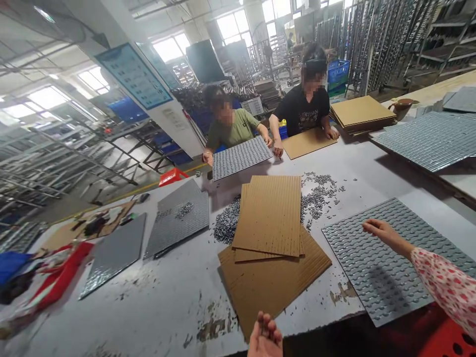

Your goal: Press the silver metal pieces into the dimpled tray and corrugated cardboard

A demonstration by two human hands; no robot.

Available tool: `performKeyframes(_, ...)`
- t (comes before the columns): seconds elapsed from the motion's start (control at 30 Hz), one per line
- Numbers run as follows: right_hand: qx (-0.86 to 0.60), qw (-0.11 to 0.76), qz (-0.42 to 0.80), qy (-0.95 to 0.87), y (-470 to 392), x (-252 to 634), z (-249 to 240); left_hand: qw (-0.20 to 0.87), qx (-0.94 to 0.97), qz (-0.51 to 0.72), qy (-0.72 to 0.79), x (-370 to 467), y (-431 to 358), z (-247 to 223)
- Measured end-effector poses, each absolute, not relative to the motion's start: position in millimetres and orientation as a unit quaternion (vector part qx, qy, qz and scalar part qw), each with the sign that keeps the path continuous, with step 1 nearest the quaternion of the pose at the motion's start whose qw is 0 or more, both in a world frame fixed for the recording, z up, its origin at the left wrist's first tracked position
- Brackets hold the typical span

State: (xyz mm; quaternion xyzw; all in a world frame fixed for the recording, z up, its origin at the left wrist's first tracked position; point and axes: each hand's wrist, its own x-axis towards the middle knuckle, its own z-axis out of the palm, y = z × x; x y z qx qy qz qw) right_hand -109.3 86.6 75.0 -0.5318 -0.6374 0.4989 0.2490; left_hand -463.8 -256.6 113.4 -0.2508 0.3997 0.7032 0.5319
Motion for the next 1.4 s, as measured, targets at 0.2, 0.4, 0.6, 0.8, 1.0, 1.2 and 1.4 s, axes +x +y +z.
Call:
performKeyframes(0.2, -0.511, 0.389, 0.645, -0.414, 137.5, -197.8, 81.3, 0.489, -0.154, 0.757, 0.405, -509.3, -223.3, 131.6)
performKeyframes(0.4, -0.429, 0.445, 0.744, -0.253, 159.5, -284.3, 94.0, 0.446, -0.139, 0.771, 0.434, -569.7, -181.7, 130.9)
performKeyframes(0.6, -0.387, 0.466, 0.766, -0.215, 186.9, -305.2, 112.9, 0.457, -0.122, 0.773, 0.422, -668.8, -82.6, 121.3)
performKeyframes(0.8, -0.414, 0.467, 0.746, -0.235, 230.9, -326.1, 119.8, 0.42, -0.096, 0.788, 0.44, -735.7, 10.6, 111.7)
performKeyframes(1.0, -0.426, 0.45, 0.748, -0.24, 272.6, -345.7, 107.4, 0.421, 0.042, 0.822, 0.38, -751.8, 47.0, 103.6)
performKeyframes(1.2, -0.365, 0.435, 0.792, -0.227, 295.5, -357.2, 92.6, 0.412, -0.05, 0.799, 0.435, -753.4, 39.3, 105.2)
performKeyframes(1.4, -0.278, 0.394, 0.847, -0.225, 304.6, -406.1, 68.6, 0.448, -0.21, 0.694, 0.523, -781.9, 14.9, 109.6)
